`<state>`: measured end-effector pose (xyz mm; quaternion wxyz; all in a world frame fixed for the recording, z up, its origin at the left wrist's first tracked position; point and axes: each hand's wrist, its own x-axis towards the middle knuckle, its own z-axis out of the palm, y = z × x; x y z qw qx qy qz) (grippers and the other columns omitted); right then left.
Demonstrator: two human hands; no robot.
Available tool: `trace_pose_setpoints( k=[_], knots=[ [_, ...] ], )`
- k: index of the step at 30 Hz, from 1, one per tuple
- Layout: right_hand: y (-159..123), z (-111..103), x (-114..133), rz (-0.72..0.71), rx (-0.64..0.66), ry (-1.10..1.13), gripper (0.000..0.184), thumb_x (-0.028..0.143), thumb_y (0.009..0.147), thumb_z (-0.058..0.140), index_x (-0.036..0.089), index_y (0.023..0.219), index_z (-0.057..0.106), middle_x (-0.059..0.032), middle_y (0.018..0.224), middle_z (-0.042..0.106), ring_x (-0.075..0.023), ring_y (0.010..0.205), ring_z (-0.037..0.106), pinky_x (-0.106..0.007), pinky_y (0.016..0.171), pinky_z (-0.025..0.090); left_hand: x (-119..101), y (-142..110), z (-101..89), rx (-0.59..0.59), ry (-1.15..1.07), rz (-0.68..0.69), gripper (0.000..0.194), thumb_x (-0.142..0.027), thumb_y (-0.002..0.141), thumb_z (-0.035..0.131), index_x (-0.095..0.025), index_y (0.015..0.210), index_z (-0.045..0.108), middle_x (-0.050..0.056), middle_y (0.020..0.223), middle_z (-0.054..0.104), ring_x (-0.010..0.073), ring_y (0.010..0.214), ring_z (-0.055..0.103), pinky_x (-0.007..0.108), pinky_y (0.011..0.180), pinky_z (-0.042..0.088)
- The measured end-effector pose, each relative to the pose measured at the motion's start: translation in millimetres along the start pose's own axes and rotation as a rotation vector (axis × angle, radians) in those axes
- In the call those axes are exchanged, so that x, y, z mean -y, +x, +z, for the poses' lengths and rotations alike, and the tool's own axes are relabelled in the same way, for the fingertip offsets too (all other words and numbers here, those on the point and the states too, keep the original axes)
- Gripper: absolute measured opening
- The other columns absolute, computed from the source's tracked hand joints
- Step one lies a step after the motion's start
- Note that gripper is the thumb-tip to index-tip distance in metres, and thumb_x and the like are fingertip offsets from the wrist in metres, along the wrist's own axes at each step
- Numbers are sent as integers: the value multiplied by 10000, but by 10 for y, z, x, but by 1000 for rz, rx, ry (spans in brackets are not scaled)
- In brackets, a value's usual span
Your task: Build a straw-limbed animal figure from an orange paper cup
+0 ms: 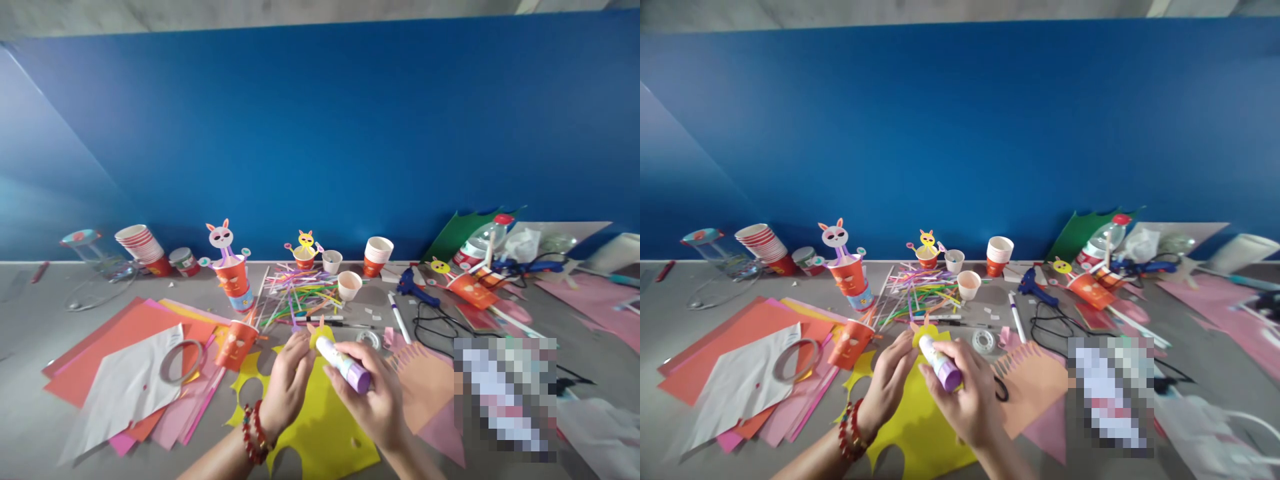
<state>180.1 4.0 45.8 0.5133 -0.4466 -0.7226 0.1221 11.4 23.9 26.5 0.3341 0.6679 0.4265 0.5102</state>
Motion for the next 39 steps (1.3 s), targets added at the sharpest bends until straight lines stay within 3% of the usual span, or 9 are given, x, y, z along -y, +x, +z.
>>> trace_pose_setpoints(
  k=[3,8,14,17,20,26,31,34,39],
  knots=[
    [18,18,12,7,23,44,222,219,897,661,246,1109,600,-50,916,714,-204,799,698,-295,711,550,-56,3,8,34,23,11,319,-363,976,469,-215,799,690,84,804,672,247,822,622,358,834,509],
    [60,1,-13,54,45,66,152,200,898,639,239,1043,611,-42,881,719,-202,766,698,-290,693,543,-18,-37,5,17,56,71,250,-294,971,477,-221,877,697,97,897,695,265,940,635,351,869,503],
    [75,-12,-29,58,42,80,149,189,891,639,232,1033,615,-39,874,710,-196,767,693,-282,701,531,-11,-22,15,30,-3,51,279,-322,982,466,-209,850,685,88,900,687,245,902,634,332,870,500],
    [85,-15,-31,44,52,87,143,191,886,642,233,1020,615,-35,861,711,-194,750,692,-277,685,528,-43,2,10,95,-43,-9,323,-341,995,448,-184,822,670,76,862,674,209,799,617,297,772,503],
    [104,-24,-42,54,-2,59,122,192,882,648,233,992,615,-25,851,718,-183,727,695,-260,665,518,-29,-9,9,54,-47,-10,373,-410,992,450,-175,796,662,62,795,647,188,719,583,280,702,493],
    [113,-11,-35,55,37,95,139,178,881,652,239,999,610,-13,844,705,-172,730,689,-250,668,513,-39,-8,-2,90,-77,-21,366,-416,990,458,-174,839,687,88,848,674,207,787,604,297,766,507],
    [114,-13,-32,46,5,37,124,184,873,658,230,979,614,-18,837,710,-177,722,690,-254,667,509,-61,-15,-15,6,-117,-7,314,-437,945,539,-194,871,723,106,893,711,244,848,639,329,793,525],
    [119,-19,-34,62,61,80,95,205,879,648,231,964,615,-10,812,703,-165,678,678,-241,619,503,21,-67,-6,2,-124,-12,265,-405,929,577,-202,960,745,124,1002,741,268,930,667,349,832,535],
    [135,-37,-45,90,-3,57,87,219,876,659,225,953,621,-14,813,717,-167,690,689,-241,639,511,184,-171,18,-143,-140,-31,238,-358,882,656,-220,1057,742,117,1132,744,287,1082,673,384,970,508]
  ],
)
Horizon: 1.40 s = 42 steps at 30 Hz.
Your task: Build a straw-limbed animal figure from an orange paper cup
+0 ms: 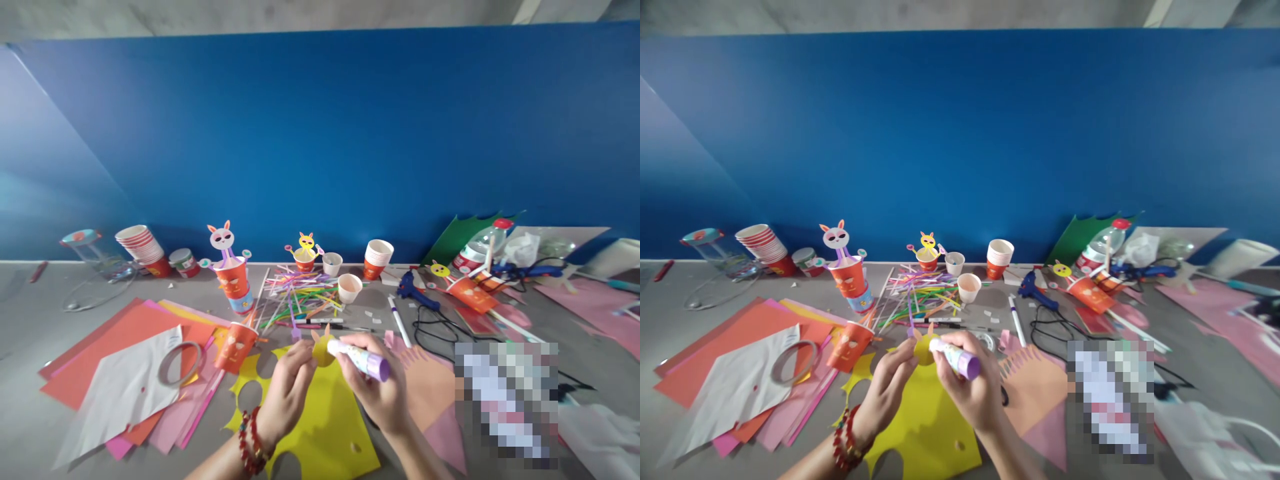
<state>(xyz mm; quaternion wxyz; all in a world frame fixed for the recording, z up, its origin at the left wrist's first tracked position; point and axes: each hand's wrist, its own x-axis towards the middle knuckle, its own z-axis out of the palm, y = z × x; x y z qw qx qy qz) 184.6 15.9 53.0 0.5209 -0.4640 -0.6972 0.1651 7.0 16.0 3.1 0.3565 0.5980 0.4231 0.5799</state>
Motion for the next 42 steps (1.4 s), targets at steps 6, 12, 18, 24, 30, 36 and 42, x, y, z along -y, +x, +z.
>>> trace_pose_setpoints(
  k=[6,12,18,24,30,36,42],
  knots=[
    [-20,12,-5,11,46,80,92,224,879,649,225,969,626,-11,799,708,-159,636,667,-235,584,506,60,-52,-1,-58,-73,-197,302,-433,797,736,-217,1004,776,121,1136,749,303,1100,670,389,1004,492],
    [-74,59,-111,54,3,188,139,262,868,673,225,1001,657,-39,864,741,-200,736,717,-243,628,561,161,-79,43,-153,-276,-612,386,-497,694,799,-185,920,777,123,1079,758,318,1093,661,408,977,500],
    [-131,59,-164,65,-79,169,123,249,869,666,219,988,662,-49,860,741,-204,720,711,-263,631,567,75,-85,46,-183,-164,-587,416,-545,680,783,-195,903,777,113,1051,764,305,1059,677,380,943,523],
    [-62,7,-107,14,-95,127,116,237,856,669,213,970,670,-50,839,740,-204,712,712,-265,630,573,-32,-73,-2,-138,-26,-388,408,-593,707,740,-221,870,776,97,1039,765,293,1045,685,367,934,538],
    [-63,40,-131,22,-68,158,140,247,829,705,215,966,699,-55,854,748,-211,726,716,-276,633,575,68,-97,21,-133,-133,-419,294,-465,731,778,-214,885,772,98,1025,762,287,1025,680,363,921,529],
    [-21,-147,-351,404,-508,304,272,373,793,770,196,993,715,-74,929,745,-192,712,690,-290,619,563,267,-12,-255,-320,-244,-515,276,-360,795,732,-180,1004,738,97,1043,751,260,1003,681,339,865,537],
    [-238,-37,-556,750,-266,813,387,414,712,842,211,1030,752,-68,883,767,-193,730,667,-269,590,530,303,161,-578,-243,-105,-475,325,-307,726,783,-186,1025,739,74,939,759,234,872,693,302,789,554]
  ],
)
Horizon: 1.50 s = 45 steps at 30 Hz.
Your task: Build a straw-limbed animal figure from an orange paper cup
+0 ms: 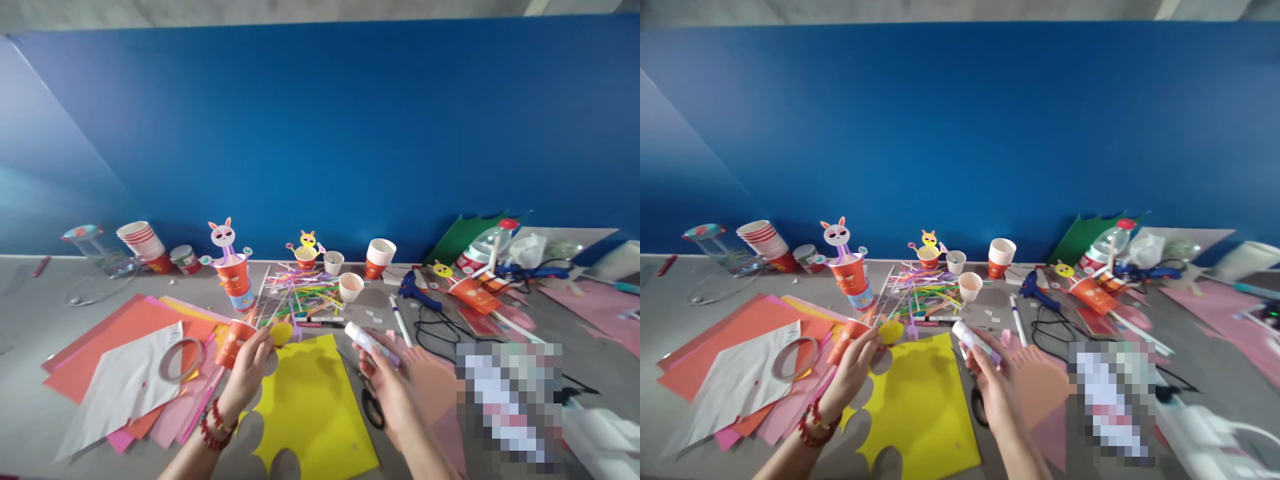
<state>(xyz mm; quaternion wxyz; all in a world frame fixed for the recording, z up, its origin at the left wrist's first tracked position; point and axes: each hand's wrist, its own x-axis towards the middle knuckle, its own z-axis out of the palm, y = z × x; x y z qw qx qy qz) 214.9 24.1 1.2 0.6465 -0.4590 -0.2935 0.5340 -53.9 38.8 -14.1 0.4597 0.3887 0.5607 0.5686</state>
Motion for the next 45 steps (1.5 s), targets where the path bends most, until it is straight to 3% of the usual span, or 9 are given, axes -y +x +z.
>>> trace_pose_setpoints(
  k=[3,9,13,16,21,25,30,36,45],
  knots=[
    [-30,18,-125,127,74,146,346,437,734,821,224,1001,763,-74,859,776,-173,699,645,-248,578,511,-83,37,67,97,-32,-36,333,-329,748,763,-151,1028,729,75,855,754,214,753,687,298,716,555],
    [-79,93,-163,180,207,159,306,343,745,825,243,1025,754,-73,968,766,-163,727,622,-261,634,496,-33,213,339,358,-168,-218,405,-365,800,706,-104,1104,652,70,739,738,182,587,683,236,507,470],
    [-121,89,-214,164,236,35,286,341,759,805,230,1017,747,-84,975,754,-175,718,607,-281,634,476,65,264,443,392,-252,-246,353,-368,781,727,-86,981,652,75,663,715,201,599,690,256,535,484],
    [-157,81,-263,114,238,-68,299,355,763,794,205,1015,736,-78,893,736,-172,667,571,-287,600,449,-10,227,437,435,-359,-285,295,-367,831,668,-98,954,653,93,765,728,168,602,663,275,592,513],
    [-229,180,-245,41,337,-88,328,428,792,757,186,1003,689,-43,797,690,-121,555,468,-264,542,386,-252,115,389,474,-823,-587,149,-212,897,551,-128,965,654,21,749,664,68,483,516,191,494,452],
    [-266,290,-164,29,426,-90,328,446,816,739,189,1006,668,-16,767,645,-114,569,459,-250,552,385,-351,12,423,461,-931,-695,211,-181,928,467,-101,879,656,-18,579,533,58,445,457,167,476,425],
    [-273,283,-168,17,383,-214,341,478,821,730,194,999,668,-1,770,600,-130,620,489,-244,564,396,-400,-93,481,449,-910,-667,197,-175,906,490,-112,829,659,56,811,664,14,400,359,166,434,358],
    [-273,251,-118,-11,394,-359,335,488,840,702,198,1001,660,11,742,587,-126,596,470,-228,528,369,-371,-99,493,538,-820,-625,287,-217,901,474,-42,891,701,-43,440,437,60,374,336,184,443,330],
    [-333,305,37,-140,426,-486,290,472,893,633,194,973,648,-19,827,629,-170,731,553,-250,630,421,-360,-213,550,527,-723,-489,321,-308,947,473,-79,916,695,-12,416,512,104,400,441,223,502,370]
  ],
)
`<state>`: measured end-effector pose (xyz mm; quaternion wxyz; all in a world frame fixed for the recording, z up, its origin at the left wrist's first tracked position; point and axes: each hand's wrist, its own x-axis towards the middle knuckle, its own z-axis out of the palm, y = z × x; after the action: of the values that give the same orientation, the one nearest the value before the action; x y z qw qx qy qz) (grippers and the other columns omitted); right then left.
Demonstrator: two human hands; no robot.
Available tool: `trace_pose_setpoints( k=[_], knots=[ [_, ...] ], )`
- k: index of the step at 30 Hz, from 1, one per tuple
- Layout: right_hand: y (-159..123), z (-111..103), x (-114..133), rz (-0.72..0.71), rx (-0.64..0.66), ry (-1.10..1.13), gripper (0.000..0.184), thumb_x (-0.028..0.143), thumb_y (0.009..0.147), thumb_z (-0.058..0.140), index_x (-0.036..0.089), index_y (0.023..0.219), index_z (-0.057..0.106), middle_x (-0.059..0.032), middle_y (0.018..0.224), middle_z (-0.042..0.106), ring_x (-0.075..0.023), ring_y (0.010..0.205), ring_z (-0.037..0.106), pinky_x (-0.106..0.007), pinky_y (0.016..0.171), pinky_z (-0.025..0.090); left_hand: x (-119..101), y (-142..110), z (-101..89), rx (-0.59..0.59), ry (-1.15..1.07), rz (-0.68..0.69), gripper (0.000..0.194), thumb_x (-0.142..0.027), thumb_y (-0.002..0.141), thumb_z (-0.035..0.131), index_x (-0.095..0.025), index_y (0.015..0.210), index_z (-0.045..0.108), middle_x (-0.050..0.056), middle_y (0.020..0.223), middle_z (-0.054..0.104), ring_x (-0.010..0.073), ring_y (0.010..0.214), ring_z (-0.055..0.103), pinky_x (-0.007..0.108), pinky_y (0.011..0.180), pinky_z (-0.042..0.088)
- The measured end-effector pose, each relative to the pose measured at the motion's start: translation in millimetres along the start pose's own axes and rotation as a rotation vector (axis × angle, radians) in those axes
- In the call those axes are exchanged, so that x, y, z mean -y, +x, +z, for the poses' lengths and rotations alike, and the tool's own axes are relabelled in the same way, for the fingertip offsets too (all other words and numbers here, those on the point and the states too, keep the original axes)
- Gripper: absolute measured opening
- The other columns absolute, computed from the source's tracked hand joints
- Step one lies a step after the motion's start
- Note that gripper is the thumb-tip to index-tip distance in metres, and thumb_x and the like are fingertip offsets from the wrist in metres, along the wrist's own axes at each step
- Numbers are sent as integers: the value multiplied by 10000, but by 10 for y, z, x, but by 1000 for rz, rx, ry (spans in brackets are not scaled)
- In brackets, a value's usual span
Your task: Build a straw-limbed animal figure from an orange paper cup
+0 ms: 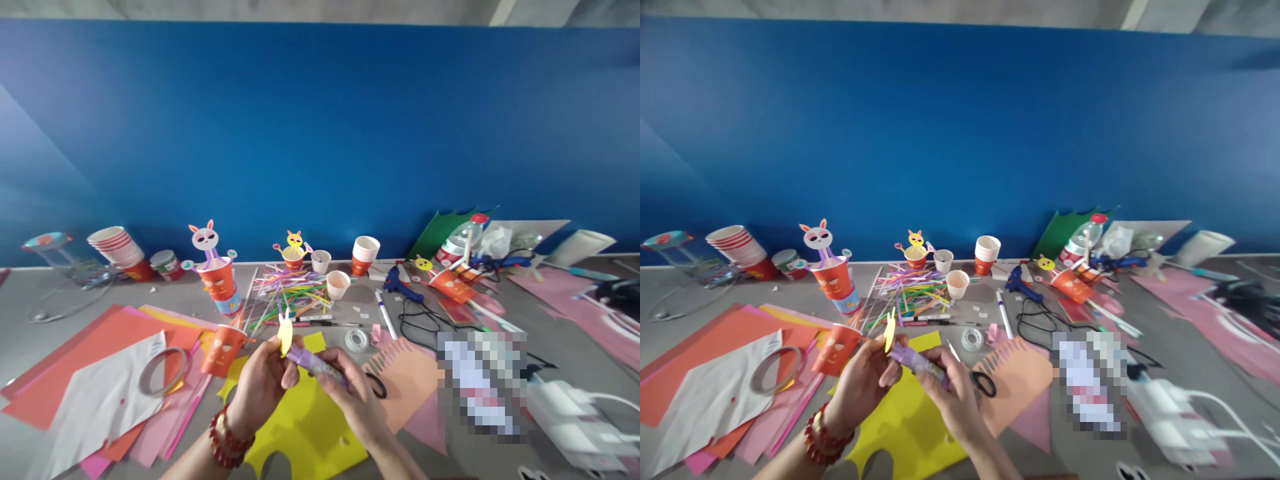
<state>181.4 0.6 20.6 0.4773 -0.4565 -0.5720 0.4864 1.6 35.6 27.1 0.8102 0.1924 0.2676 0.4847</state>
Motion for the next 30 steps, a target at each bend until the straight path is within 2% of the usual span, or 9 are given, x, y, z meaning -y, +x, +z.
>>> trace_pose_setpoints(
  k=[7,10,12,15,18,20,22,25,30],
  knots=[
    [-5,-50,-10,-8,129,12,312,462,945,564,199,1093,645,-47,949,680,-200,846,620,-273,724,465,68,-62,0,-2,51,-1,334,-313,962,469,-86,944,713,-1,447,531,125,466,492,239,550,396],
    [-22,-121,30,-41,197,-190,257,398,943,578,207,1083,678,-52,953,709,-215,869,650,-285,752,486,78,-92,-19,57,117,-15,318,-317,942,508,-85,933,727,-7,463,520,111,452,465,245,553,383],
    [-1,-213,42,-102,209,-371,191,342,888,659,220,1025,710,-48,942,719,-221,873,659,-285,762,497,69,-116,-40,72,194,-19,316,-329,931,541,-80,963,733,0,494,542,102,443,451,246,537,359],
    [145,-477,-10,-167,139,-508,157,318,868,679,222,988,710,-44,911,726,-196,786,674,-255,692,518,16,-149,-85,11,278,40,349,-365,923,578,-76,1055,723,14,556,576,110,498,479,247,551,359],
    [443,-858,-160,-188,-170,-606,195,398,909,604,213,948,650,-41,801,740,-196,705,705,-260,651,547,-45,-172,-128,-70,290,140,337,-378,897,626,-92,1042,726,33,640,621,122,571,515,251,588,396],
    [677,-1090,-299,-195,-290,-640,258,431,903,576,198,1010,603,-112,949,756,-242,818,728,-317,729,564,-43,-184,-152,-90,281,155,310,-377,874,658,-105,1007,726,73,800,690,118,585,534,258,591,414],
    [881,-1238,-448,-194,-348,-673,284,451,883,556,192,997,582,-151,964,755,-276,830,733,-371,763,563,9,-200,-174,-96,283,119,301,-382,866,672,-106,976,722,113,941,720,117,590,560,265,592,429],
    [1070,-1288,-650,-189,-348,-720,260,463,852,552,211,915,563,-140,852,759,-298,788,737,-384,723,557,154,-233,-213,-101,324,41,303,-379,867,676,-91,952,714,146,955,737,138,617,610,271,609,453],
    [1153,-1219,-834,-184,-296,-762,232,465,817,561,238,856,540,-120,807,758,-290,715,739,-350,620,543,346,-250,-261,-51,356,-5,305,-377,880,646,-78,914,694,163,908,748,144,605,636,264,593,468]
  ],
)
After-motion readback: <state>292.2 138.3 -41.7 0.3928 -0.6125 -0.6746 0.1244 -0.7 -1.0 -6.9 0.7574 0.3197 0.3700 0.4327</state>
